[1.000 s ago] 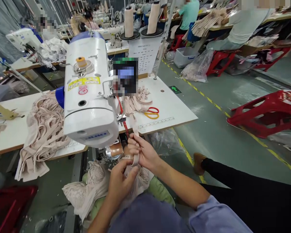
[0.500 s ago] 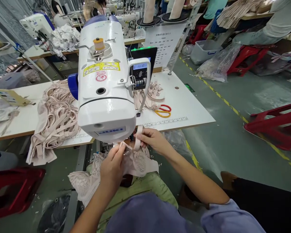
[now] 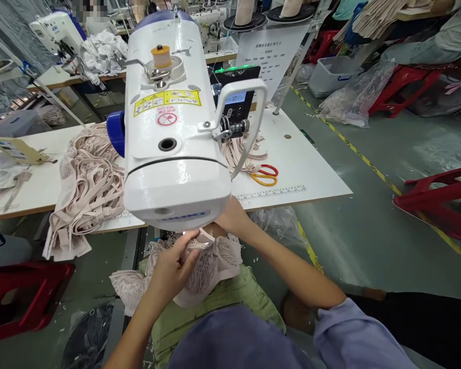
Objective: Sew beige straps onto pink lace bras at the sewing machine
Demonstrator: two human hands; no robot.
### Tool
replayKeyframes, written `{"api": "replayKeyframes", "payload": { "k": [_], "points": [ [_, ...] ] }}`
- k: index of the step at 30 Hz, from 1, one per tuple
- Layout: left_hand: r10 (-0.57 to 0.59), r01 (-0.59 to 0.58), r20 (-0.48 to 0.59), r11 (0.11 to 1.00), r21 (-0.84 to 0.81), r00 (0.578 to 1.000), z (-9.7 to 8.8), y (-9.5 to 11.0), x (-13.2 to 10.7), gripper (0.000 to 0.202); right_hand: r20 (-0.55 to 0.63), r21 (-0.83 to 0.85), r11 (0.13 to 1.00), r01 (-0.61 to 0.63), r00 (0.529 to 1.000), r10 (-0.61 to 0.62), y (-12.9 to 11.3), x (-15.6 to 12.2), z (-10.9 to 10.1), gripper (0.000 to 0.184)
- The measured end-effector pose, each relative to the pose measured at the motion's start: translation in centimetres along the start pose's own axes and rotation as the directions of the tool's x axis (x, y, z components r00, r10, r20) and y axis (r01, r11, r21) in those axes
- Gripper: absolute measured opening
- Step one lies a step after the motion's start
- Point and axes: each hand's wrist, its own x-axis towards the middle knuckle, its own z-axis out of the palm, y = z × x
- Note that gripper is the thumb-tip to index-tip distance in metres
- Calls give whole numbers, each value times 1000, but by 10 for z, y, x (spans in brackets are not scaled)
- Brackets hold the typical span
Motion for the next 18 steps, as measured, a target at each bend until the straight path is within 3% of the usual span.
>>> {"api": "replayKeyframes", "payload": {
  "k": [4, 8, 18],
  "points": [
    [-38, 25, -90, 989, -148, 995, 2, 15, -2, 39, 20, 9, 1000, 4, 1000, -4, 1, 6, 7, 6],
    [-110, 87, -73, 960, -266, 991, 4, 33, -6, 32, 28, 45, 999, 24, 999, -25, 2, 6, 7, 7],
    [-2, -1, -25, 993, -118, 1000, 0, 39, 2, 32, 37, -66, 990, 124, 992, -122, 1, 8, 4, 9]
  ]
}}
